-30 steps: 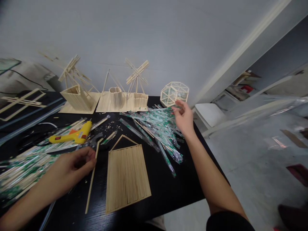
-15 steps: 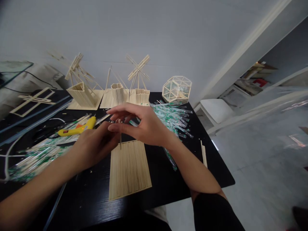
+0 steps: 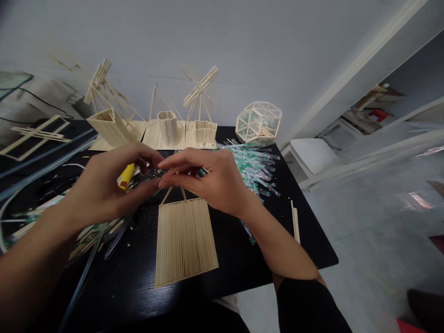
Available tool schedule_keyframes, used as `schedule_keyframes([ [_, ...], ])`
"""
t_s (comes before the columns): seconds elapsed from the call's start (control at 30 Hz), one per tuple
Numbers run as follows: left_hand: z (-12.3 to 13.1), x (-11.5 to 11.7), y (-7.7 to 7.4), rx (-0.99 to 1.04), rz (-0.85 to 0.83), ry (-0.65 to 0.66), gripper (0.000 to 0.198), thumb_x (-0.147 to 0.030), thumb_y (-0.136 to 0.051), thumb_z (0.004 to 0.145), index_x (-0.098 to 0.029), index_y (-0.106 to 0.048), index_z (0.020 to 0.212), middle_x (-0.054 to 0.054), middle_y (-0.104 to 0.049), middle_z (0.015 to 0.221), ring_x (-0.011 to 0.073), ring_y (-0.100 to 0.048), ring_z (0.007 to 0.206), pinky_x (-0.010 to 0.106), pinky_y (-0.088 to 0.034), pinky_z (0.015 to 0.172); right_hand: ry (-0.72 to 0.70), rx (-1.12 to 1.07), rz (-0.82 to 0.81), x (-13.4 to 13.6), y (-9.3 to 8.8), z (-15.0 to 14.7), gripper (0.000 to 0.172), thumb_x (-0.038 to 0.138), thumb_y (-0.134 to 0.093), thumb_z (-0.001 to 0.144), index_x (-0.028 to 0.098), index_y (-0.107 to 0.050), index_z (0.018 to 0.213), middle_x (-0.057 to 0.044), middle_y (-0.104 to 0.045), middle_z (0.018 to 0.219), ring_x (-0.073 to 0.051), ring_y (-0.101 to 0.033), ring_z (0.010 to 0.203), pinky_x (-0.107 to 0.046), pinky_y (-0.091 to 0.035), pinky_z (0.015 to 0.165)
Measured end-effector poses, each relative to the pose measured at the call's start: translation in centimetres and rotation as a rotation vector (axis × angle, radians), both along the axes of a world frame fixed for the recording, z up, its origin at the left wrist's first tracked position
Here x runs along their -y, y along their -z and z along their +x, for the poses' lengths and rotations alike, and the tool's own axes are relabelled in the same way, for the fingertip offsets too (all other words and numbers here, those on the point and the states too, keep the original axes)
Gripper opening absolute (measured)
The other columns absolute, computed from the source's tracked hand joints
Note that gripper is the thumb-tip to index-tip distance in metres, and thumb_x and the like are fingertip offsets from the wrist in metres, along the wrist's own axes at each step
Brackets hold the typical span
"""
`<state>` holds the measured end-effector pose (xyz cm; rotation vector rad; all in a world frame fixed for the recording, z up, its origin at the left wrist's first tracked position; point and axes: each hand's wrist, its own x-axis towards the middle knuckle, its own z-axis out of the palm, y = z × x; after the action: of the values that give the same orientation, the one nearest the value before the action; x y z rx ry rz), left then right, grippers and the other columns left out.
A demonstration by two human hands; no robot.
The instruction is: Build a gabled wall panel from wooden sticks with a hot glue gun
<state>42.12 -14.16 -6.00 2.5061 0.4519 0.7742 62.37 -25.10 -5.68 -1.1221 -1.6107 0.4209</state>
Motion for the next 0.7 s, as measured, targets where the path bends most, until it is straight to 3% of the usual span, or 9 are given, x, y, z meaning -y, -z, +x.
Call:
schedule_keyframes([
  [0.1, 0.1, -0.5, 0.3, -0.093, -0.143, 0.118, 0.036, -0.033, -0.07, 0.09, -0.022, -0.059, 0.123, 0.006, -0.071, 0.117, 0.0196, -0.067, 0.101, 0.033, -0.053, 0.087, -0.032, 0.016, 0.006, -0.1, 0.2, -0.2, 0.017, 0.019, -0.085, 0.085, 0.022, -0.08, 0.101, 0.002, -0.083, 0.086, -0.014, -0.081, 0.08, -0.024, -0.064, 0.076],
  [0.2, 0.3, -0.6, 0.9, -0.159, -0.248, 0.16, 0.045, -0.031, -0.073, 0.087, -0.026, -0.056, 0.128, 0.005, -0.071, 0.122, 0.0207, -0.069, 0.106, 0.032, -0.054, 0.089, -0.07, 0.014, -0.011, -0.1, 0.4, -0.5, 0.016, 0.021, -0.084, 0.086, 0.024, -0.079, 0.101, 0.003, -0.083, 0.086, -0.014, -0.08, 0.08, -0.025, -0.063, 0.076],
  [0.33, 0.7, -0.9, 2.5, -0.264, -0.272, 0.136, 0.047, -0.029, -0.074, 0.086, -0.026, -0.054, 0.128, 0.002, -0.074, 0.112, 0.0186, -0.072, 0.092, 0.028, -0.053, 0.075, -0.074, 0.01, -0.069, -0.2, 0.7, -0.8, 0.013, 0.022, -0.082, 0.089, 0.026, -0.079, 0.1, 0.002, -0.082, 0.088, -0.015, -0.08, 0.081, -0.029, -0.062, 0.081],
  [0.5, 1.3, -1.4, 5.0, -0.325, -0.189, 0.157, 0.036, -0.029, -0.073, 0.085, -0.024, -0.059, 0.118, 0.001, -0.074, 0.096, 0.0184, -0.07, 0.081, 0.028, -0.047, 0.067, -0.072, 0.078, -0.1, -0.7, 1.3, -0.6, 0.014, 0.026, -0.082, 0.089, 0.03, -0.079, 0.102, 0.003, -0.083, 0.087, -0.017, -0.077, 0.093, -0.035, -0.058, 0.095],
  [0.7, 1.8, -1.1, 5.6, -0.346, -0.175, 0.196, 0.018, -0.022, -0.066, 0.086, -0.023, -0.064, 0.104, -0.003, -0.07, 0.078, 0.0149, -0.065, 0.067, 0.027, -0.044, 0.063, -0.135, 0.073, -0.074, -1.1, 1.8, -0.4, 0.013, 0.026, -0.083, 0.089, 0.03, -0.079, 0.101, 0.004, -0.083, 0.085, -0.017, -0.075, 0.092, -0.036, -0.055, 0.095],
])
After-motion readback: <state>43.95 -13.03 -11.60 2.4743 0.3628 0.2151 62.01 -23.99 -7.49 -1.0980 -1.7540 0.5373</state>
